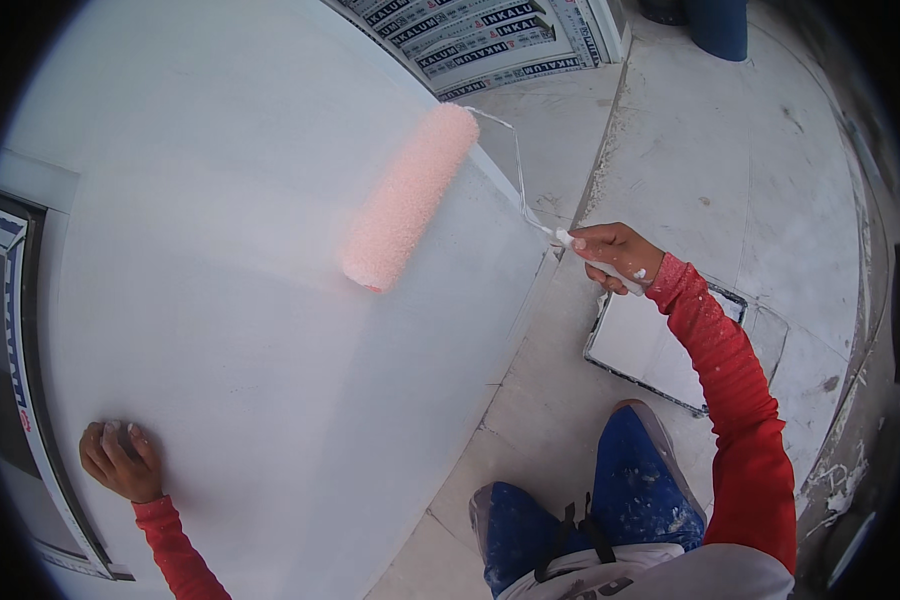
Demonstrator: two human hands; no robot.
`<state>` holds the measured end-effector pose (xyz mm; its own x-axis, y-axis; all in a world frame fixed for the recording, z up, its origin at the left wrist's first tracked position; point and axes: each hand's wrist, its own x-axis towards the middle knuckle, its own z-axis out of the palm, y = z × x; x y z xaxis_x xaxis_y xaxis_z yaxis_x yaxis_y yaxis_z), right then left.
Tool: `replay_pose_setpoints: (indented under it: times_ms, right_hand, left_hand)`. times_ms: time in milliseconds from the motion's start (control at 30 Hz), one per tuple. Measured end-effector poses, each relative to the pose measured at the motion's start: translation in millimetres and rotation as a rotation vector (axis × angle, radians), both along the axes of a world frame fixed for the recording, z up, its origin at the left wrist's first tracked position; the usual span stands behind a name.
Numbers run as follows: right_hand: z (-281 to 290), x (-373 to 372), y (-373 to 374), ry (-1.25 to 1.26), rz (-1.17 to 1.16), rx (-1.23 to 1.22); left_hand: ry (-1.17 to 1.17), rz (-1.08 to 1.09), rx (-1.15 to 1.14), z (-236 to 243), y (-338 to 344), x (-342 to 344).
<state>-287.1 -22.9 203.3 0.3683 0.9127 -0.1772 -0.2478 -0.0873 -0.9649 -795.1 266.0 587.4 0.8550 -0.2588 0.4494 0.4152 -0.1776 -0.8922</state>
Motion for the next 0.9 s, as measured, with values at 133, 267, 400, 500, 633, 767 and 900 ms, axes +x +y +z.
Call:
replay_pose_setpoints:
  times_ms: [133, 267, 400, 500, 633, 767, 900]
  right_hand:
    - [-57, 17, -28, -0.021, 0.017, -0.202]
    - [-124, 24, -41, -0.01, 0.038, -0.464]
    - [-171, 29, -24, -0.061, 0.101, -0.582]
    - [-191, 33, -14, -0.078, 0.102, -0.621]
    - [-177, 35, -17, -0.092, 0.13, -0.6]
    - [-123, 34, -35, -0.078, 0.108, -0.5]
    - [-71, 34, -40, 0.01, 0.055, -0.263]
  left_hand:
    - [-0.012, 0.012, 0.007, 0, 2, 3]
    - [-0.004, 0.03, 0.011, 1, 1, 4]
    - [-0.006, 0.036, 0.022, 4, 6, -2]
    - [-0.013, 0.039, 0.006, 1, 9, -2]
    - [-0.017, 0.045, -0.014, 5, 9, -5]
    - [-0.026, 0.047, -0.006, 2, 8, -3]
    - [-0.018, 0.053, 0.017, 3, 10, -3]
